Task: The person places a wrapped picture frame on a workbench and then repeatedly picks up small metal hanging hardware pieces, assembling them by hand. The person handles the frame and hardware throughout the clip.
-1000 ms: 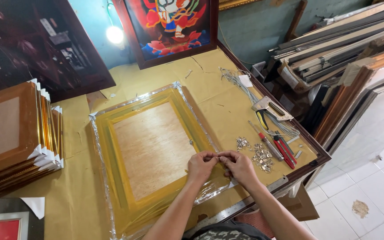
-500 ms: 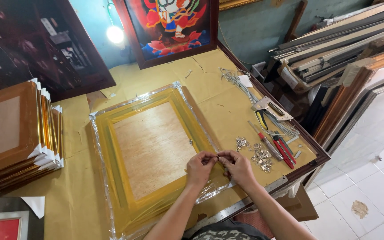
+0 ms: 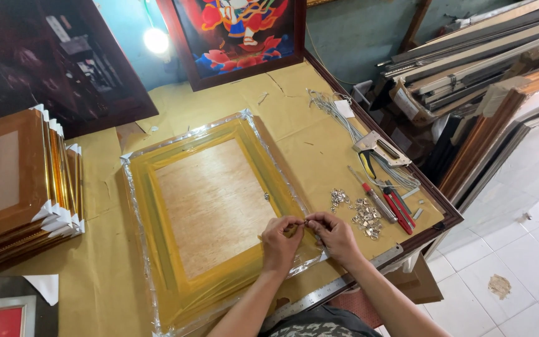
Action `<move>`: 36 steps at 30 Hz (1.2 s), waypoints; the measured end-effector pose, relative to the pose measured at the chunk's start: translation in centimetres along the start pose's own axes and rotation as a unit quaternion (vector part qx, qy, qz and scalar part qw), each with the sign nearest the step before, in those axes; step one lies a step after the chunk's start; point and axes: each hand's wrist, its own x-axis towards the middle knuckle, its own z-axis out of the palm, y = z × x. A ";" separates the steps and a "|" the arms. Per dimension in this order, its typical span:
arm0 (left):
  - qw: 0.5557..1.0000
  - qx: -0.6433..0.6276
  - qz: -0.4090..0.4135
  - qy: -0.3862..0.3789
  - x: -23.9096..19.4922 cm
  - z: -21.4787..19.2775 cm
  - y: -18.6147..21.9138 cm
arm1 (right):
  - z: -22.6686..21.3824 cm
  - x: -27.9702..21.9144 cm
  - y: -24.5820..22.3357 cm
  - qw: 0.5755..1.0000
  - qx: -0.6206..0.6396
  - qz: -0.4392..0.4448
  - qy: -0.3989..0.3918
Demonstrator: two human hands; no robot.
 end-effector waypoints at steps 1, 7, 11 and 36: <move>1.000 0.000 -0.002 0.000 0.1 0.0 0.0 | 0.1 -0.1 -0.1 1.000 -0.001 0.002 0.000; 0.999 0.005 0.034 0.019 0.2 0.5 -0.8 | -0.1 0.2 0.4 1.000 -0.007 -0.001 0.005; 0.999 0.002 0.046 0.022 0.4 0.6 -1.4 | -0.5 1.1 0.9 0.997 -0.078 -0.008 0.000; 0.999 0.000 0.009 -0.050 0.7 -0.6 0.5 | -0.9 1.3 -0.8 0.991 -0.125 0.011 -0.054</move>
